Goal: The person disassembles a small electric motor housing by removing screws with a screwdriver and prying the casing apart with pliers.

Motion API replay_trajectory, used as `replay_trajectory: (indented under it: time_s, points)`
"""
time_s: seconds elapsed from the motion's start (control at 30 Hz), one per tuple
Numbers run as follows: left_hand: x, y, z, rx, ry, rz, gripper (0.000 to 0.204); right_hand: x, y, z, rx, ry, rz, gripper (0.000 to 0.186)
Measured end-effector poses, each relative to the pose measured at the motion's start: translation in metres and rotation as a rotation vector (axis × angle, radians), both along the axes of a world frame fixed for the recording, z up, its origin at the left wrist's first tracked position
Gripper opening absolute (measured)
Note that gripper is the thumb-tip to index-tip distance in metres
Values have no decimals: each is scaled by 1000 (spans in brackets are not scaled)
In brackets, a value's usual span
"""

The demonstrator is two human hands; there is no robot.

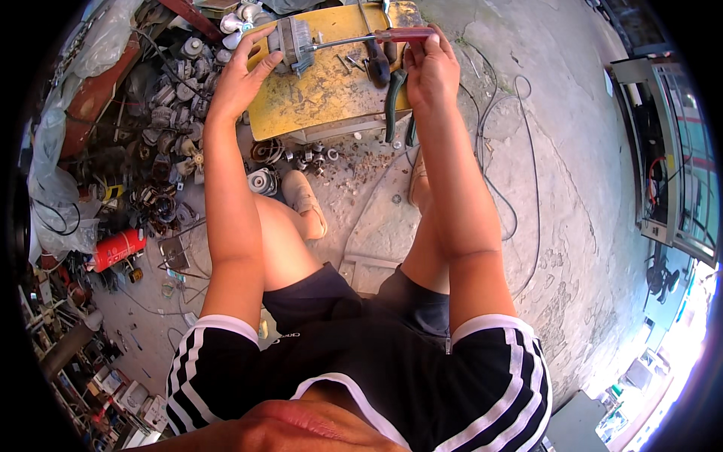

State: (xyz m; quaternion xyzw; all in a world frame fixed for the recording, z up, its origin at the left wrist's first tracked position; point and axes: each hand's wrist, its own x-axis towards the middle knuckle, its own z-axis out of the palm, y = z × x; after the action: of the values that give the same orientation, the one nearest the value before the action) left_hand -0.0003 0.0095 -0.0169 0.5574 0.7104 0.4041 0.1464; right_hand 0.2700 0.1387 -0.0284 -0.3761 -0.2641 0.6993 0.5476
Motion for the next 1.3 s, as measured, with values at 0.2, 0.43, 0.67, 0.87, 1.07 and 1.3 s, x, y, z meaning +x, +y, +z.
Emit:
replay_trajectory:
  time_s: [0.2,0.43,0.67,0.87,1.07,1.3]
  points:
    - [-1,0,-1,-6,12,9,63,-3,-10,16,-35,-24,1,36]
    - [-1,0,-1,10,2,-8,62,-4,-10,18,4,-70,-7,34]
    - [-2,1,-3,24,31,-11,61,4,2,2,24,-30,21,37]
    - [-2,0,-4,31,18,-11,61,-1,-5,9,-52,3,6,36]
    - [-4,2,-6,35,33,-12,61,5,-1,0,21,-20,59,36]
    - [-3,1,-5,47,34,-18,61,-3,-3,4,-41,38,-7,37]
